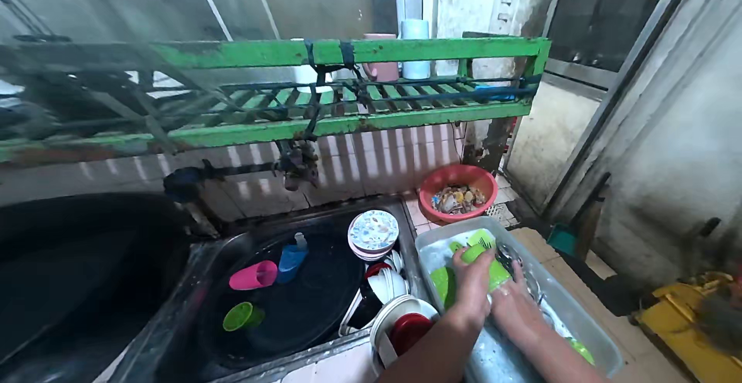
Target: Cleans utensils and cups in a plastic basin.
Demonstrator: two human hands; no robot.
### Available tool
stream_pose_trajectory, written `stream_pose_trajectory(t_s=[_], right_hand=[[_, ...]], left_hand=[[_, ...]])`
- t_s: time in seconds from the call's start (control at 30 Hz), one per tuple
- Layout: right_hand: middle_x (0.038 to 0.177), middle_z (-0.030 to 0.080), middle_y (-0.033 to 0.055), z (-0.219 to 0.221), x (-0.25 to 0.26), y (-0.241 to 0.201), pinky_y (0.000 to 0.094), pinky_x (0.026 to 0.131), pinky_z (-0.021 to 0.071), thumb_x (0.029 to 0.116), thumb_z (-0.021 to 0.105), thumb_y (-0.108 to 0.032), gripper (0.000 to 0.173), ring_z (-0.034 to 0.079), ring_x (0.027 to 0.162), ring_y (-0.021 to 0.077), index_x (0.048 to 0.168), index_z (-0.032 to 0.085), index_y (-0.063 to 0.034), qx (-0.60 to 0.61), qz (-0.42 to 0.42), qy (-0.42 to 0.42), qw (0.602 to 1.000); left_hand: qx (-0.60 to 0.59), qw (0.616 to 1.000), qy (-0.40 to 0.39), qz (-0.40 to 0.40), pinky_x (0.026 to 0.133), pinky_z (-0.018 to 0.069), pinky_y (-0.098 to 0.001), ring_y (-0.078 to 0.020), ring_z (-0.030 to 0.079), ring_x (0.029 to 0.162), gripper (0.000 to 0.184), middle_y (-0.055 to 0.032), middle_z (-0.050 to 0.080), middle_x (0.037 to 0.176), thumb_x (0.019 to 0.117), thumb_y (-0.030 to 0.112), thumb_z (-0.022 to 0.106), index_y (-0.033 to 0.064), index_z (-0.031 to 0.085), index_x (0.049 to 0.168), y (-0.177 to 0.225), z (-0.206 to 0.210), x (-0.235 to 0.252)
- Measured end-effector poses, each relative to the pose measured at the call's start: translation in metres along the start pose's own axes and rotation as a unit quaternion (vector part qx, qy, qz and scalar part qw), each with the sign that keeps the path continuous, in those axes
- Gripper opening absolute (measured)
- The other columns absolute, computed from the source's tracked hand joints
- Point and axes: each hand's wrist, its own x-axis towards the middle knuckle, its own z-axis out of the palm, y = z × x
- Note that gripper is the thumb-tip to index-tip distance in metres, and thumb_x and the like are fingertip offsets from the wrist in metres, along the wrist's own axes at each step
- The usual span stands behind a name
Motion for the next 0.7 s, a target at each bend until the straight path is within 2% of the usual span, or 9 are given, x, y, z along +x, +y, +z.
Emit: stream_pose_trajectory(t_s=[0.1, 0.2, 0.3, 0.33, 0.4, 0.47, 0.57, 0.63, 0.7], right_hand=[[0.131, 0.064, 0.0276, -0.010, -0.009, -0.009, 0.0539, 0.115, 0.0402, 0.0986, 0.055, -0.006, 0.033, 0.058, 0.130, 0.0406, 0.126, 0.066, 0.0069, 0.164, 0.035, 0.041, 0.985], [0.150, 0.053, 0.0189, -0.026, -0.023, 0.000, 0.0472, 0.118, 0.0385, 0.1015, 0.052, -0.004, 0.045, 0.050, 0.141, 0.0327, 0.146, 0.055, -0.0035, 0.273, 0.061, 0.040, 0.959], [0.156, 0.045, 0.0205, -0.038, -0.037, 0.028, 0.0515, 0.119, 0.0362, 0.1000, 0.054, -0.002, 0.048, 0.045, 0.144, 0.0343, 0.148, 0.053, -0.0036, 0.344, 0.131, 0.084, 0.926], [0.157, 0.043, 0.0207, -0.044, -0.039, 0.035, 0.0531, 0.116, 0.0383, 0.0984, 0.057, -0.005, 0.049, 0.044, 0.144, 0.0341, 0.147, 0.053, -0.0039, 0.384, 0.151, 0.122, 0.903], [0.156, 0.044, 0.0169, -0.060, -0.037, 0.036, 0.0516, 0.109, 0.0458, 0.0904, 0.065, -0.016, 0.061, 0.049, 0.138, 0.0289, 0.149, 0.051, -0.0094, 0.444, 0.168, 0.170, 0.863], [0.138, 0.060, 0.0152, -0.069, -0.024, 0.025, 0.0510, 0.097, 0.0544, 0.0867, 0.073, -0.021, 0.072, 0.063, 0.118, 0.0266, 0.153, 0.045, -0.0162, 0.453, 0.181, 0.154, 0.859], [0.128, 0.064, 0.0185, -0.068, -0.001, 0.029, 0.0516, 0.094, 0.0539, 0.0978, 0.068, -0.021, 0.062, 0.066, 0.111, 0.0293, 0.154, 0.042, -0.0140, 0.515, 0.248, 0.128, 0.811], [0.124, 0.067, 0.0184, -0.063, 0.004, 0.023, 0.0521, 0.091, 0.0549, 0.0999, 0.065, -0.021, 0.054, 0.067, 0.107, 0.0295, 0.150, 0.048, -0.0125, 0.501, 0.262, 0.145, 0.812], [0.126, 0.065, 0.0244, -0.063, -0.006, 0.001, 0.0603, 0.097, 0.0514, 0.0952, 0.071, -0.016, 0.060, 0.065, 0.113, 0.0378, 0.150, 0.047, -0.0085, 0.396, 0.219, 0.164, 0.876]], left_hand=[[0.001, 1.000, -0.009, -0.006, 0.099, 0.0526, -0.0511, -0.0325, 0.059, 0.122, 0.074, -0.0216, 0.058, 0.136, 0.0953, 0.033, 0.072, 0.0084, 0.033, 0.153, 0.005, -0.009, 0.006], [-0.016, 1.000, 0.000, 0.010, 0.089, 0.0543, -0.0526, -0.0341, 0.062, 0.111, 0.071, -0.0211, 0.059, 0.130, 0.0964, 0.034, 0.071, 0.0156, 0.033, 0.154, 0.034, -0.018, 0.018], [0.115, 0.991, -0.048, 0.038, 0.079, 0.0576, -0.0536, -0.0375, 0.066, 0.103, 0.091, -0.0249, 0.056, 0.135, 0.0936, 0.032, 0.076, 0.0287, 0.016, 0.162, 0.053, -0.032, 0.016], [0.209, 0.974, -0.062, 0.063, 0.085, 0.0576, -0.0539, -0.0364, 0.067, 0.105, 0.095, -0.0251, 0.058, 0.134, 0.0902, 0.031, 0.079, 0.0243, 0.017, 0.163, 0.052, -0.034, 0.012], [0.385, 0.911, -0.091, 0.116, 0.096, 0.0553, -0.0554, -0.0343, 0.066, 0.113, 0.092, -0.0223, 0.062, 0.132, 0.0809, 0.029, 0.086, 0.0103, 0.036, 0.156, 0.040, -0.026, -0.002], [0.522, 0.828, -0.135, 0.156, 0.103, 0.0518, -0.0546, -0.0312, 0.062, 0.124, 0.080, -0.0170, 0.061, 0.136, 0.0766, 0.030, 0.084, 0.0071, 0.050, 0.146, 0.030, -0.007, -0.026], [0.632, 0.730, -0.171, 0.195, 0.108, 0.0467, -0.0543, -0.0280, 0.057, 0.131, 0.069, -0.0111, 0.060, 0.140, 0.0838, 0.040, 0.077, 0.0103, 0.054, 0.142, 0.028, 0.013, -0.049], [0.634, 0.730, -0.161, 0.198, 0.107, 0.0471, -0.0544, -0.0280, 0.057, 0.130, 0.067, -0.0108, 0.061, 0.139, 0.0844, 0.039, 0.076, 0.0104, 0.056, 0.142, 0.031, 0.009, -0.046], [0.623, 0.751, -0.122, 0.183, 0.100, 0.0512, -0.0568, -0.0321, 0.062, 0.122, 0.056, -0.0150, 0.064, 0.131, 0.0828, 0.032, 0.078, 0.0064, 0.062, 0.131, 0.037, 0.000, -0.032]])
